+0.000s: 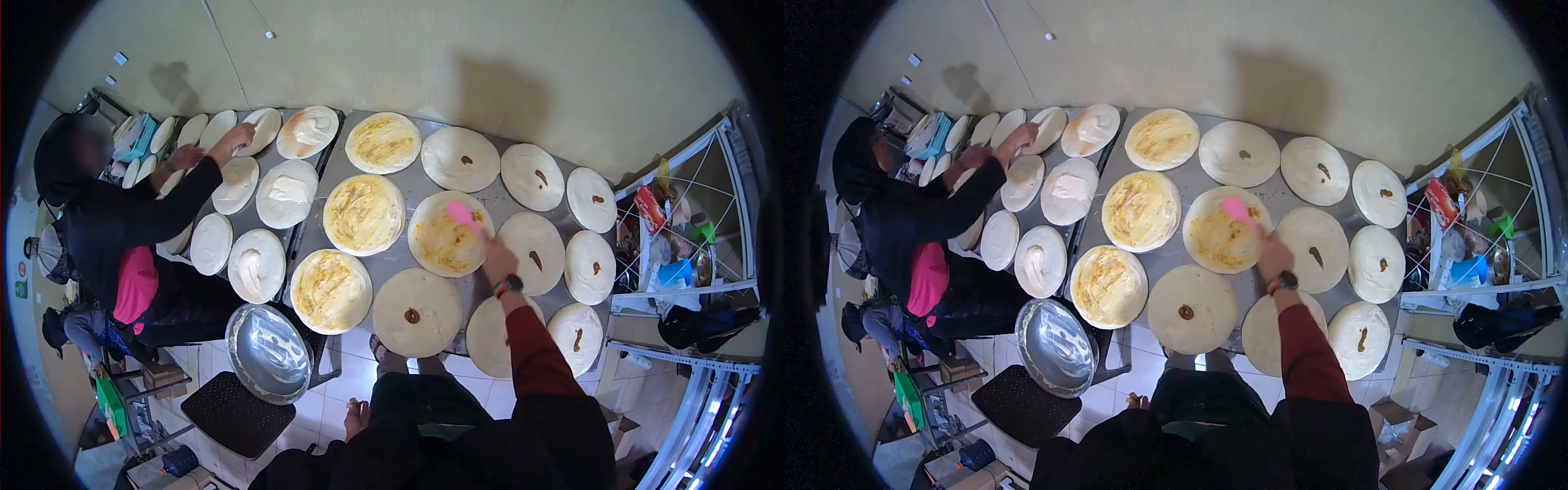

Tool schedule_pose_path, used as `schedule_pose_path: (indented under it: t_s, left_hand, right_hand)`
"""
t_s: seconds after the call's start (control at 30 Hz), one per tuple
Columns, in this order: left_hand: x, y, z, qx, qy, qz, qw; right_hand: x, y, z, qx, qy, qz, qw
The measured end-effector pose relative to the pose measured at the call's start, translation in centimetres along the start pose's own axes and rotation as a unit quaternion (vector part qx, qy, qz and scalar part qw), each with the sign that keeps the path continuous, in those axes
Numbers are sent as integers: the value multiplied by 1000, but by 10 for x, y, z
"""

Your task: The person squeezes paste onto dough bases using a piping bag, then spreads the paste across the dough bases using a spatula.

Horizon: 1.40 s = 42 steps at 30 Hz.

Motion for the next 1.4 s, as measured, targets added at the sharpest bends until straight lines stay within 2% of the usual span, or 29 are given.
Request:
schedule_pose_path:
  t_s: [0.03,0.07,0.1,0.13,0.17,0.23,0.3,0.37,0.43,0.5,0.53,0.57,0.63,0.67,0.73,0.83,0.87,0.93,0.97,1.03,1.1,1.17,1.23,1.3,1.37,1.4]
  left_hand:
    - [-7,-5,-7,-109,61,25,992]
    - [4,3,-18,-109,62,23,992]
    - [11,15,-17,-52,-24,37,998]
    - [15,20,-13,2,-109,50,993]
    - [15,19,-10,-1,-106,48,993]
    - [15,13,-22,-124,76,-12,989]
    - [5,2,-11,-109,68,0,992]
    - [-4,-5,-10,-97,59,12,993]
    - [-8,-2,-6,-57,23,55,997]
    - [-5,-7,-8,-63,33,50,996]
    - [-5,-13,-10,-70,41,47,996]
    - [-5,-15,-12,-76,49,46,995]
    - [-7,-12,-13,-87,60,48,993]
    - [-8,-10,-12,-92,64,49,992]
    - [-7,-10,-8,-102,72,49,991]
    - [-12,-4,-10,-109,17,54,992]
    - [-10,-2,-14,-111,19,52,992]
    - [-8,1,-9,-48,-67,44,996]
    - [-5,5,-10,-48,-64,44,996]
    - [5,6,-18,-120,4,18,993]
    - [3,-3,-13,-98,39,38,994]
    - [1,0,-12,-75,71,59,993]
    - [3,3,-14,-87,60,37,994]
    - [2,5,-15,-107,78,39,990]
    - [-4,7,-17,-130,95,46,986]
    - [-5,2,-14,-129,76,26,988]
  right_hand:
    - [8,7,5,0,1,2,1000]
    - [13,26,12,10,-24,23,999]
    - [12,43,16,20,-49,43,998]
    - [8,48,3,25,-36,10,999]
    - [1,46,-8,21,-34,11,999]
    - [-12,26,-53,23,129,-37,991]
    - [-3,8,-57,29,154,-43,987]
    - [24,11,-18,-29,26,-14,999]
    - [30,26,-5,0,2,0,1000]
    - [24,38,-8,8,14,23,1000]
    - [15,27,-21,14,78,32,996]
    - [9,25,-31,12,80,32,996]
    - [-2,19,-74,51,211,34,975]
    - [5,15,-73,53,213,34,975]
    - [34,2,-41,-9,80,-5,997]
    - [42,27,-6,8,18,8,1000]
    - [39,34,-6,5,19,9,1000]
    - [25,47,-4,18,-10,41,999]
    - [21,45,-9,16,-10,40,999]
    - [17,31,-44,9,140,18,990]
    - [27,27,-42,-2,149,14,989]
    - [41,31,-6,-21,69,8,997]
    - [32,48,18,-12,59,17,998]
    - [4,54,39,-50,2,-69,996]
    - [-34,49,48,-47,13,-72,996]
    - [-55,45,43,-38,0,-107,993]
Point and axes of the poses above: each hand's wrist, its own x-axis towards the middle knuckle, its own y-axis out of the back of the hand, z = x × y, the point moved 8 cm from there along x, towards the middle knuckle, and after that the axes turned 5 degrees about y, right-handed, at the moved point
